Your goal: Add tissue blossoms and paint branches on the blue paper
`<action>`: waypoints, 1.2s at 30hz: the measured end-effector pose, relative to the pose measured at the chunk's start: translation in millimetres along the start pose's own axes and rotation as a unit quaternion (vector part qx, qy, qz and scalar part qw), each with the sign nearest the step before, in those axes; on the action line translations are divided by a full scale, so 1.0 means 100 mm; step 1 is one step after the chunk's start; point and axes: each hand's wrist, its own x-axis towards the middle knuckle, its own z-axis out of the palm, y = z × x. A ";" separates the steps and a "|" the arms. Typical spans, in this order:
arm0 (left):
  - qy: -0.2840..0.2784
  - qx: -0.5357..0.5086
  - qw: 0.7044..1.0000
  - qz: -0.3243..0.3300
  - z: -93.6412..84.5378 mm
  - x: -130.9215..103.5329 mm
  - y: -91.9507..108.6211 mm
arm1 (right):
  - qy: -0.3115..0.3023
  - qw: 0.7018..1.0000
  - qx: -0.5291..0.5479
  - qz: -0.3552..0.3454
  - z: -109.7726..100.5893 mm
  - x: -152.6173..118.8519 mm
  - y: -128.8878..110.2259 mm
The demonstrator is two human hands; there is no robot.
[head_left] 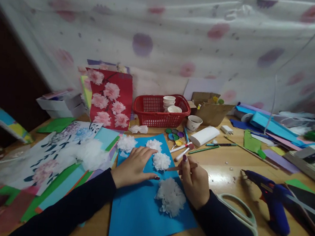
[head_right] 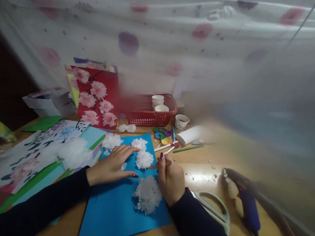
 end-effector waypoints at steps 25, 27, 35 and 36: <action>-0.013 0.111 0.993 -0.036 -0.77 -0.20 -0.40 | 0.042 0.978 0.157 0.131 -0.03 -0.05 -0.01; 0.020 0.144 0.987 -0.065 -1.05 -0.29 -0.61 | 0.042 0.976 0.167 0.137 -0.02 -0.05 0.00; 0.005 0.148 0.964 -0.223 -1.31 -0.49 -0.99 | 0.034 0.966 0.200 0.158 0.02 -0.04 0.01; -0.008 0.139 0.964 -0.225 -1.32 -0.49 -0.98 | 0.032 0.965 0.205 0.161 0.02 -0.04 0.01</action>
